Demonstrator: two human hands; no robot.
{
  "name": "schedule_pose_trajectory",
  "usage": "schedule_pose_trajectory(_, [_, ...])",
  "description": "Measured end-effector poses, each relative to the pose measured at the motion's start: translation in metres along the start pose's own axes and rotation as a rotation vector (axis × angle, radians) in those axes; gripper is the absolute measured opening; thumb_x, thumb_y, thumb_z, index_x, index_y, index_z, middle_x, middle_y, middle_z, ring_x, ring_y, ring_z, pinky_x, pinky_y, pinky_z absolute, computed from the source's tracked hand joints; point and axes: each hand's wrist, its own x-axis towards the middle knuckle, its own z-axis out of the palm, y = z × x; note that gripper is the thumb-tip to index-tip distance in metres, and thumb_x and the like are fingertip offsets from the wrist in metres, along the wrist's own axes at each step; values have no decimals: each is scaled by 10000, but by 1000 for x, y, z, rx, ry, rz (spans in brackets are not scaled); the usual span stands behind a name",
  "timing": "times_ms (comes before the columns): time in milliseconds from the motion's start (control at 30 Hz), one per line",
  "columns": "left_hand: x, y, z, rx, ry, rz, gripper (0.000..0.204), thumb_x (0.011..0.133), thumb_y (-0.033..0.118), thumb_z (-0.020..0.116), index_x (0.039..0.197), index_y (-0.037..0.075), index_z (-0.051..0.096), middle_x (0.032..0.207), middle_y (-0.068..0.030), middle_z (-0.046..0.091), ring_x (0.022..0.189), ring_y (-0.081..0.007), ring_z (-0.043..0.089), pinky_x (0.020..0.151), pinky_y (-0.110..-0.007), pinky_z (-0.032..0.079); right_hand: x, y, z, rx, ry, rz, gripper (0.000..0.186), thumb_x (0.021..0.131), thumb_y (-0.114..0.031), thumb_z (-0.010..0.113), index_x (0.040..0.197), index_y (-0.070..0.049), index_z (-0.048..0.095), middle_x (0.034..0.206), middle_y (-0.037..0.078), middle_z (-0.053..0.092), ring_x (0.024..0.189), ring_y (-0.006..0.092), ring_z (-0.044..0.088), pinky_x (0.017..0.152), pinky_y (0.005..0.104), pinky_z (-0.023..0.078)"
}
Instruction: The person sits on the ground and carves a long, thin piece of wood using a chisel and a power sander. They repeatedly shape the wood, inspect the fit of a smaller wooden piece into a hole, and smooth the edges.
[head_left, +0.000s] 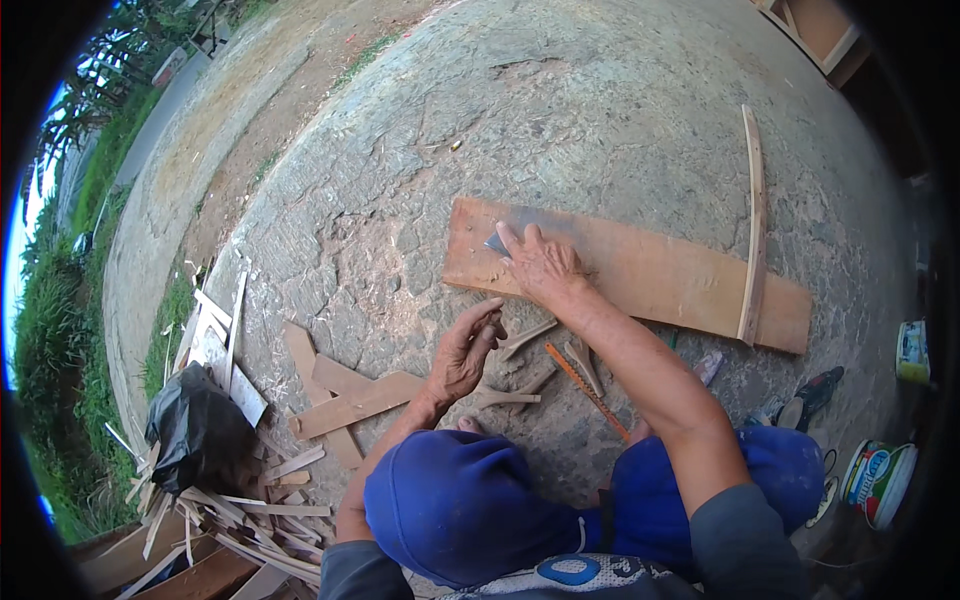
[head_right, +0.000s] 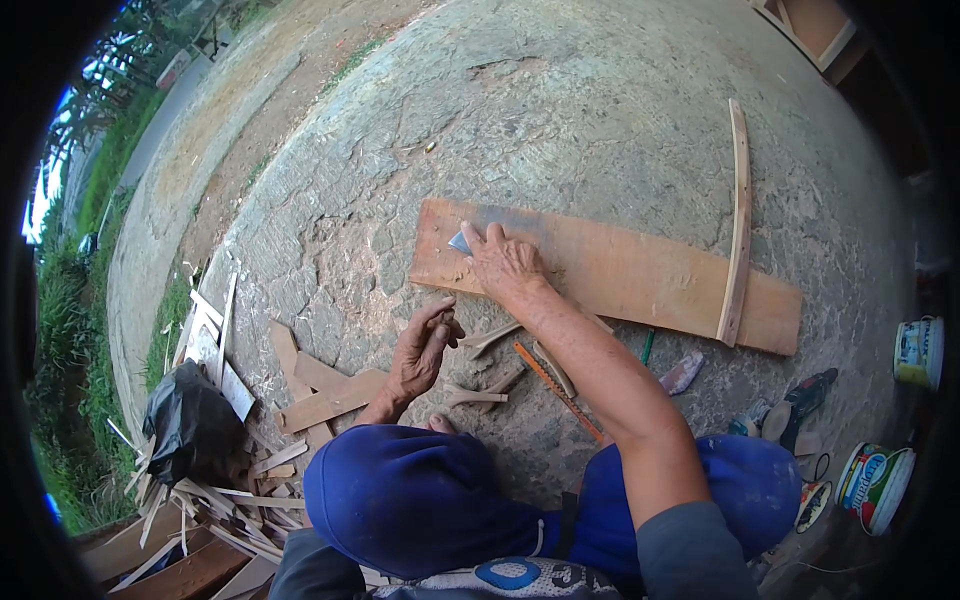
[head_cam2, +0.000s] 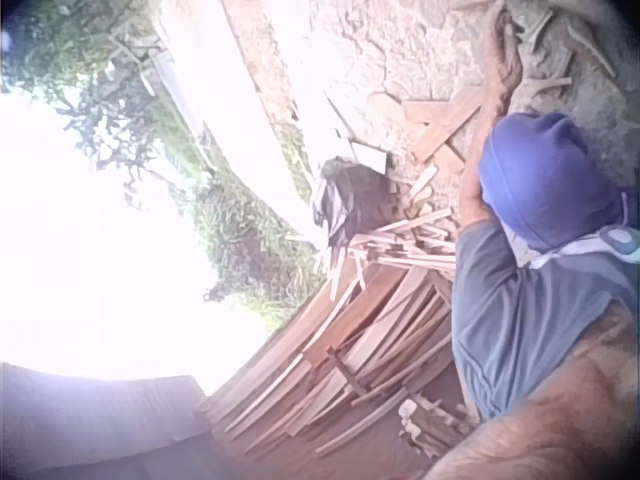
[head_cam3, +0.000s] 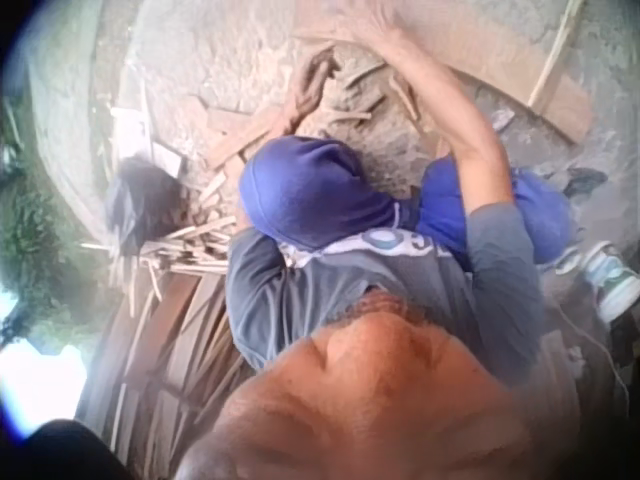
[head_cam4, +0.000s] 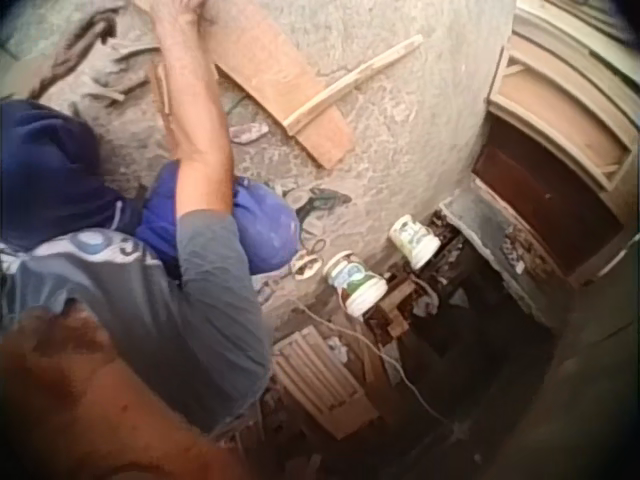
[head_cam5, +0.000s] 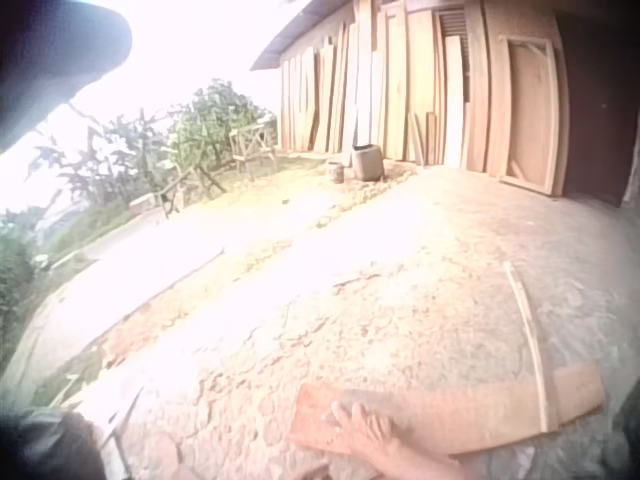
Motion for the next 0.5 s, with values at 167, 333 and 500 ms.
schedule_pose_trajectory(167, [8,14,-3,177,-16,-58,301,1045,42,561,1342,38,614,991,-64,679,884,-134,643,817,-288,525,11,1,-14,-355,-169,-189,605,1013,-460,572,1502,-129,442,1088,142,639,928,303,723,699,489,583])
schedule_pose_trajectory(333, [29,46,-36,428,2,45,308,1047,105,561,1340,24,611,941,-104,695,845,-195,678,811,-317,540,14,89,-77,-307,-153,-395,419,1008,-400,570,1303,-103,549,1101,197,672,965,371,722,716,515,581])
schedule_pose_trajectory(500, [47,112,-85,584,68,98,266,1070,143,546,1300,22,604,830,-36,657,708,-72,524,641,-243,429,-16,251,-142,-227,146,253,277,927,-201,603,1161,-59,643,1127,227,648,1034,411,674,789,538,569])
